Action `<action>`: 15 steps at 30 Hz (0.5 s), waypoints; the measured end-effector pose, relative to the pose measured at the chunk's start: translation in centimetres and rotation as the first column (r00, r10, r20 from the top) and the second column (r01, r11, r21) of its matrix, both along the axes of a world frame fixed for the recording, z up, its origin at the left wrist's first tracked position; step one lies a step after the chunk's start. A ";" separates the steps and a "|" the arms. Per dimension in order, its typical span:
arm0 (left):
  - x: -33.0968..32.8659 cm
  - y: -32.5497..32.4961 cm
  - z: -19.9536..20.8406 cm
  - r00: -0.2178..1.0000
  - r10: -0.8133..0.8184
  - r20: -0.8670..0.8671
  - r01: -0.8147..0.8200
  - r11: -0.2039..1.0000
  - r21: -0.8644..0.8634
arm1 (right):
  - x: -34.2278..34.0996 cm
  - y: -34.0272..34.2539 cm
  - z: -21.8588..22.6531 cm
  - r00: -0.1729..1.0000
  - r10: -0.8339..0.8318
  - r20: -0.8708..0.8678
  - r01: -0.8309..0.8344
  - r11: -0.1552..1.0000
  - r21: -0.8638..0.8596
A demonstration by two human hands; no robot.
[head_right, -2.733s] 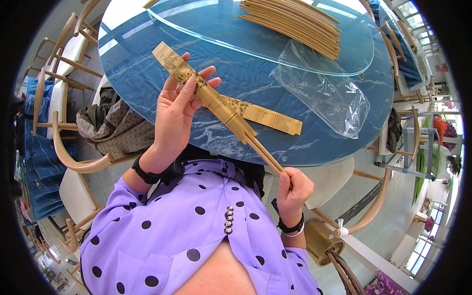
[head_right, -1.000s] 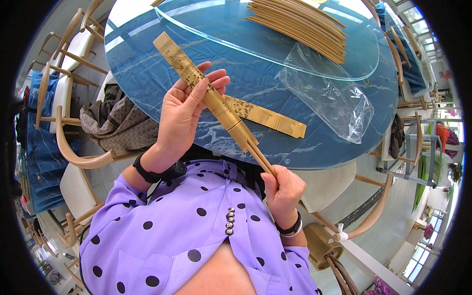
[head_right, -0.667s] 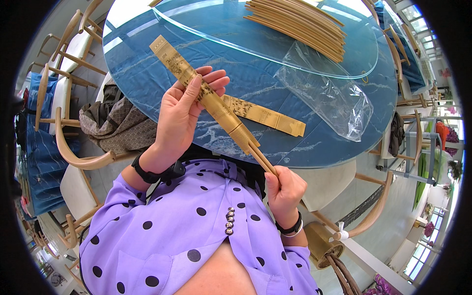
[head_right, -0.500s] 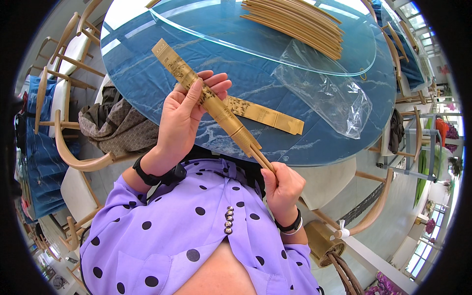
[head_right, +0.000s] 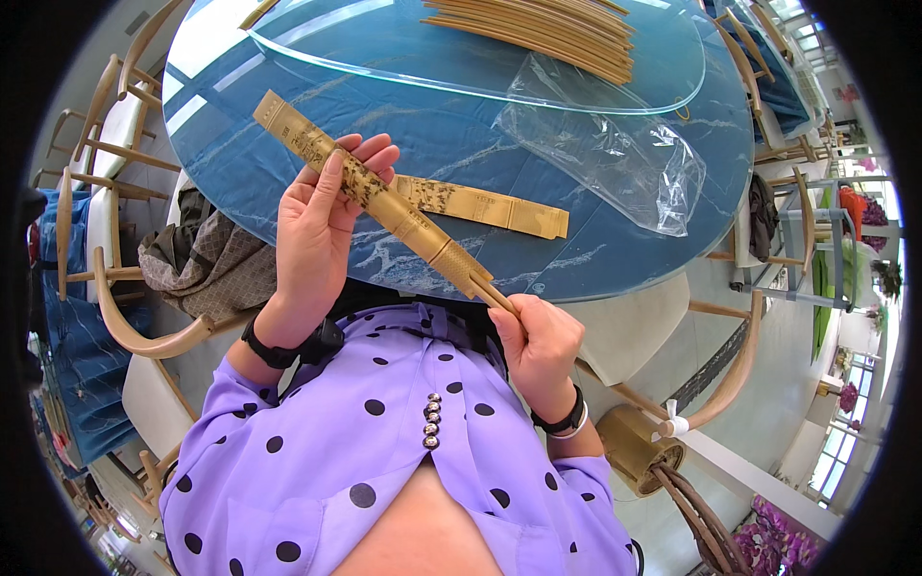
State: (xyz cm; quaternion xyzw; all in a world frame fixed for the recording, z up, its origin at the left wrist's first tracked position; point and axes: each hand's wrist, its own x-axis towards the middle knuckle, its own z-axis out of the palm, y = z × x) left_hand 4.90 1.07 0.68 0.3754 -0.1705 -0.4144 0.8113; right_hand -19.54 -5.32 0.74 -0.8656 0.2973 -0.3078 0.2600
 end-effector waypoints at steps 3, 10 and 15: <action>0.5 -0.1 0.3 0.998 0.026 -0.058 -0.028 0.999 -0.020 | 0.2 -0.1 -0.1 1.000 0.023 0.005 -0.023 0.999 -0.022; -0.3 -0.2 0.0 0.997 0.063 -0.048 -0.063 0.998 -0.012 | 0.0 0.1 -0.5 1.000 -0.011 0.016 0.011 1.000 0.002; -0.7 0.0 0.0 0.994 0.036 -0.100 -0.036 0.999 -0.003 | 0.1 0.0 -0.7 1.000 -0.005 -0.002 0.005 1.000 -0.011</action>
